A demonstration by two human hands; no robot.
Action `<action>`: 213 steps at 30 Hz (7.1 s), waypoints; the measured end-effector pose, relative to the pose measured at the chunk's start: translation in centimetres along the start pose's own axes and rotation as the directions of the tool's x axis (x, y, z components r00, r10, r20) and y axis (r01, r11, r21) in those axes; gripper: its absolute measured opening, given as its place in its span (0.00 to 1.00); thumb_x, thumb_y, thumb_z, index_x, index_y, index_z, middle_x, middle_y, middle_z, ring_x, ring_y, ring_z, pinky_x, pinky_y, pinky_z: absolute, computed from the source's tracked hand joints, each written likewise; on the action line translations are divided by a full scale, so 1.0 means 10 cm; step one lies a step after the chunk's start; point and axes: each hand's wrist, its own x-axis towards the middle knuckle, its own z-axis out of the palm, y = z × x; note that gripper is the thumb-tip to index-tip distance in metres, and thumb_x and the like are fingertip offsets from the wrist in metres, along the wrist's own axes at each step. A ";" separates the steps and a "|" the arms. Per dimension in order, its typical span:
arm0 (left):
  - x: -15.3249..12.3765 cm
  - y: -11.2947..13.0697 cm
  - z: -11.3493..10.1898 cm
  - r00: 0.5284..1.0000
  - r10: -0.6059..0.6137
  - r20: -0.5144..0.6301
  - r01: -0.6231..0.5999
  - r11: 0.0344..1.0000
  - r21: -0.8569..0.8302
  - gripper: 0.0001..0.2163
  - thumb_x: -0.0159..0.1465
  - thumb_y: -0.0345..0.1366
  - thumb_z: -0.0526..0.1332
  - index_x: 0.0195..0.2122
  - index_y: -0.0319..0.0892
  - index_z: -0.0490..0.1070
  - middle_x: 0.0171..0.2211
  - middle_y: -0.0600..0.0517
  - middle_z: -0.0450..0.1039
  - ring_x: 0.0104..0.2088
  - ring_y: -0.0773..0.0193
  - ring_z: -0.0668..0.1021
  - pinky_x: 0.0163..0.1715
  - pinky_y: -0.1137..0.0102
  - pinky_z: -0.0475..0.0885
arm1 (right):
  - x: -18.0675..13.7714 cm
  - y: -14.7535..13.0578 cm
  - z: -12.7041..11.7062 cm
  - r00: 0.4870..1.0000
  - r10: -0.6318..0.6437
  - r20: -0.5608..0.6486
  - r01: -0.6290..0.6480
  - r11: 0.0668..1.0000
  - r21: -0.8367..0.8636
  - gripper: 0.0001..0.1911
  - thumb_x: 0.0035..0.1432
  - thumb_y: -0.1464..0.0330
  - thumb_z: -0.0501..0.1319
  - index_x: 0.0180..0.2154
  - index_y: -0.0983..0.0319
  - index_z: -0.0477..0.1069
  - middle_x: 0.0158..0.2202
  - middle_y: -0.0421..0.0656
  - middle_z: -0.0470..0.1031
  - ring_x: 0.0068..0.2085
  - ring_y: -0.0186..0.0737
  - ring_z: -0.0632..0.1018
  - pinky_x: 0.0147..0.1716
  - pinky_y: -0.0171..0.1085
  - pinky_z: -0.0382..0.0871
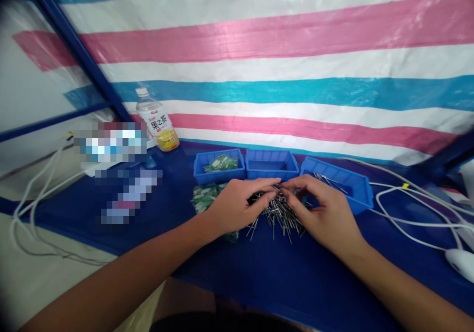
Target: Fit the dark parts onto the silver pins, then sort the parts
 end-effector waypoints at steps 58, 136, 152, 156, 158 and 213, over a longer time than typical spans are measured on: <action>0.03 0.05 -0.02 0.999 0.000 -0.039 -0.003 0.996 -0.090 0.17 0.75 0.39 0.59 0.60 0.44 0.79 0.53 0.48 0.85 0.47 0.57 0.88 0.48 0.64 0.84 | 0.00 -0.03 0.02 0.997 0.075 -0.021 -0.073 0.994 0.087 0.08 0.67 0.58 0.68 0.44 0.54 0.79 0.41 0.43 0.83 0.36 0.44 0.83 0.34 0.41 0.80; 0.04 -0.25 -0.19 0.976 0.022 -0.217 0.061 0.928 0.369 0.13 0.74 0.34 0.60 0.56 0.46 0.78 0.45 0.51 0.86 0.43 0.57 0.87 0.47 0.59 0.82 | 0.16 -0.07 0.04 0.704 0.632 0.325 -0.571 0.231 0.788 0.16 0.59 0.54 0.74 0.37 0.60 0.81 0.25 0.38 0.69 0.23 0.30 0.67 0.14 0.28 0.58; 0.00 0.04 -0.04 0.999 -0.011 -0.053 -0.002 0.971 -0.240 0.34 0.72 0.42 0.64 0.77 0.50 0.53 0.59 0.46 0.81 0.55 0.54 0.85 0.53 0.59 0.85 | -0.01 -0.07 0.09 0.910 0.356 0.214 -0.415 0.769 0.486 0.19 0.55 0.55 0.79 0.46 0.53 0.82 0.37 0.42 0.85 0.36 0.43 0.84 0.35 0.39 0.80; 0.01 0.01 -0.05 0.996 -0.090 0.003 0.087 0.954 -0.288 0.29 0.71 0.46 0.66 0.72 0.48 0.62 0.54 0.44 0.83 0.51 0.53 0.86 0.51 0.59 0.85 | 0.01 -0.06 0.06 0.901 0.403 0.157 -0.426 0.761 0.489 0.19 0.53 0.54 0.80 0.43 0.53 0.82 0.35 0.42 0.85 0.30 0.40 0.81 0.27 0.37 0.76; 0.01 0.01 -0.06 0.994 -0.108 0.029 0.111 0.941 -0.319 0.28 0.72 0.46 0.65 0.71 0.49 0.63 0.51 0.45 0.84 0.48 0.54 0.87 0.48 0.59 0.85 | 0.02 -0.07 0.05 0.897 0.411 0.166 -0.435 0.747 0.502 0.20 0.51 0.55 0.81 0.43 0.53 0.81 0.33 0.41 0.84 0.26 0.37 0.78 0.23 0.37 0.73; 0.04 0.00 -0.05 0.984 -0.082 -0.158 0.048 0.977 -0.209 0.19 0.70 0.43 0.66 0.60 0.45 0.72 0.55 0.43 0.80 0.47 0.56 0.84 0.44 0.61 0.84 | 0.03 -0.07 0.05 0.896 0.433 0.099 -0.423 0.761 0.493 0.19 0.54 0.54 0.79 0.45 0.51 0.83 0.39 0.42 0.85 0.38 0.44 0.84 0.36 0.41 0.81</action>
